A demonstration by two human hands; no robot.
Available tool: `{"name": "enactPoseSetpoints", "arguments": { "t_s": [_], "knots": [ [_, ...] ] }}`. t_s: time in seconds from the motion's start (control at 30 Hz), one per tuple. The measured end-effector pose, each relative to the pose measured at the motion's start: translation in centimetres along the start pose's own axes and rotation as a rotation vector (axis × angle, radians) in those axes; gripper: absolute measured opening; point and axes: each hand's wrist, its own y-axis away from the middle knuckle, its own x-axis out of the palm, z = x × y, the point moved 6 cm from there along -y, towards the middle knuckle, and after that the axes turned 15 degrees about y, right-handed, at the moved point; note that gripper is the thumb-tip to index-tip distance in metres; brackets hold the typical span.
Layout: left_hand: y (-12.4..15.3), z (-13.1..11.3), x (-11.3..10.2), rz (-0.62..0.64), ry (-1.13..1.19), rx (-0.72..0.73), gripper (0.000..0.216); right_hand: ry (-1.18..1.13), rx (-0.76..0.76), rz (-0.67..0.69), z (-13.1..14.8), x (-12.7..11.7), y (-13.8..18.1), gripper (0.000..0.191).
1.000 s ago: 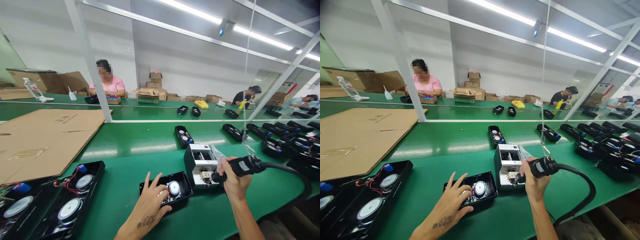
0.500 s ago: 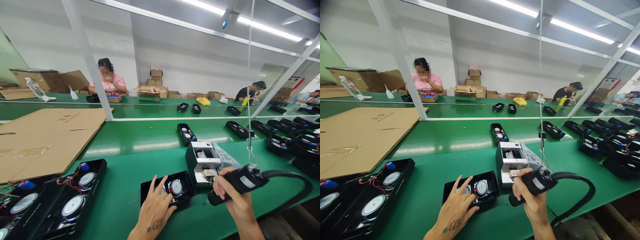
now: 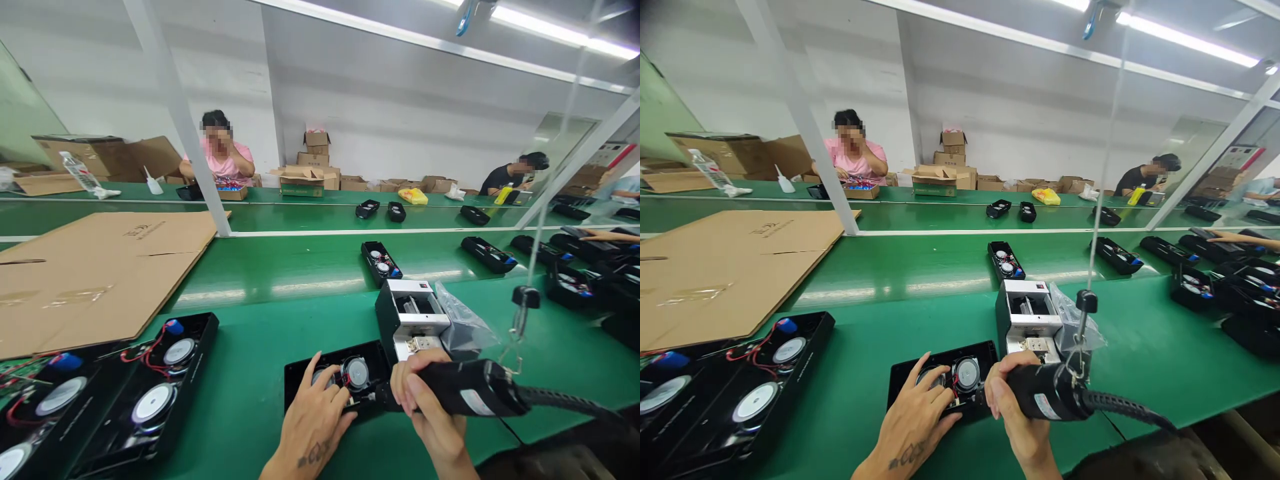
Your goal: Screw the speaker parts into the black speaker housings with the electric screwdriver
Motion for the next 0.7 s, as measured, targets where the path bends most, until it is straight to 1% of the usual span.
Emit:
{"name": "enactPoseSetpoints", "arguments": {
  "t_s": [0.07, 0.17, 0.3, 0.37, 0.5, 0.63, 0.7],
  "knots": [
    [-0.1, 0.1, -0.1, -0.006, 0.007, 0.003, 0.024, 0.005, 0.044, -0.023, -0.4, 0.1, 0.1, 0.001],
    [-0.2, 0.2, -0.2, -0.017, 0.023, 0.011, 0.023, 0.002, 0.104, -0.075, -0.8, 0.3, 0.2, 0.007],
    [-0.5, 0.2, -0.5, -0.001, 0.02, 0.018, 0.021, 0.004, 0.117, -0.095, -1.2, 0.5, 0.3, 0.011],
    [-0.6, 0.2, -0.6, 0.004, 0.021, 0.016, 0.021, 0.01, 0.116, -0.089, -1.5, 0.4, 0.3, 0.011],
    [-0.6, 0.1, -0.7, 0.008, 0.029, 0.005, 0.021, 0.048, 0.082, -0.027, -1.9, 0.6, 0.6, 0.01],
    [-0.6, 0.3, -0.6, 0.022, 0.032, -0.024, 0.022, 0.074, 0.142, -0.042, -1.9, 0.7, 1.0, 0.016],
    [-0.7, 0.3, -0.5, 0.019, 0.036, -0.022, 0.023, 0.084, 0.142, -0.037, -1.6, 0.8, 1.0, 0.015]
  ]
}}
